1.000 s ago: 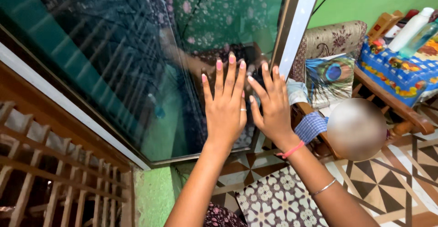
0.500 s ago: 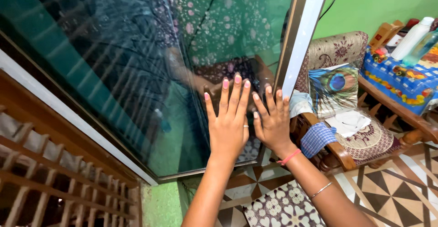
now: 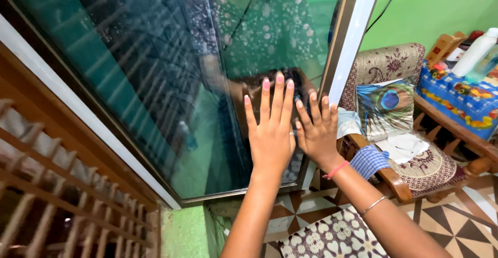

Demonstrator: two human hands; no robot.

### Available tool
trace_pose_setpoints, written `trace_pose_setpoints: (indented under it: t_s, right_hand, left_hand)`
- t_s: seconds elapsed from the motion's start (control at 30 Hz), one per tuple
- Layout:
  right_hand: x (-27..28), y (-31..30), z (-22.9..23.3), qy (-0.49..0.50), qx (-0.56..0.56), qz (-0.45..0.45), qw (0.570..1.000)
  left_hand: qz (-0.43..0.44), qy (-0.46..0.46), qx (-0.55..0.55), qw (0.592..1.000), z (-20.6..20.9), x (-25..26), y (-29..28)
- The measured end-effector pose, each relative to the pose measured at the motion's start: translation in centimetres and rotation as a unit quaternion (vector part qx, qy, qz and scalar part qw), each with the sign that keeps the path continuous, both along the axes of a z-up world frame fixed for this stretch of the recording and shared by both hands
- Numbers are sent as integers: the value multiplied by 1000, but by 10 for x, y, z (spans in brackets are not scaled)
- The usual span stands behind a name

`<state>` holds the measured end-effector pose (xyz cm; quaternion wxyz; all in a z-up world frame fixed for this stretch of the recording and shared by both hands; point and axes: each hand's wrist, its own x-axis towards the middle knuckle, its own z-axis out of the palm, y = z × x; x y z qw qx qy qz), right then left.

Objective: The person wipes the glass pane of a door and its metal frame using a purple cloth. They also apply a liquid from a bottle onto the cloth.

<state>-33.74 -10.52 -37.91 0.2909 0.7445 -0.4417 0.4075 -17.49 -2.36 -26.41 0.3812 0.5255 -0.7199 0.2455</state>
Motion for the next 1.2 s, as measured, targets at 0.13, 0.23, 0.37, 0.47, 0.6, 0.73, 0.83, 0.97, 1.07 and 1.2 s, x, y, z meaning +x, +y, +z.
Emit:
trace_pose_setpoints:
  t_s: [0.13,0.23,0.37,0.47,0.6,0.73,0.83,0.97,1.07,1.2]
  right_hand:
    - [2,-1,10,-11,-23,3,1000]
    - [2,8,10,-15,-23,21,999]
    - [1,19,-8,-5,-26,47,999]
    - [-9,32,-39,15,-20,73,997]
    - [-22,50,-104,41,21,156,987]
    - [-31,75,-178,50,124,306,942]
    - [-35,100,-233,85,185,376,904]
    - [-30,132,-297,110,270,426,856]
    - [-18,144,-336,116,329,436,830]
    - [8,156,-388,149,366,448,802]
  left_hand:
    - [-3,29,-27,999,-20,-10,-5]
    - [8,68,-26,997,-66,-20,0]
    - [2,126,-45,991,-144,-19,2]
    - [38,133,-51,989,-209,-25,16]
    - [97,115,-7,989,-295,-41,49]
    - [175,100,59,978,-356,-54,95]
    - [224,100,117,962,-387,-56,135]
    - [277,98,182,938,-420,-50,178]
    - [282,107,206,931,-446,-37,200]
    - [297,134,231,917,-485,-21,223]
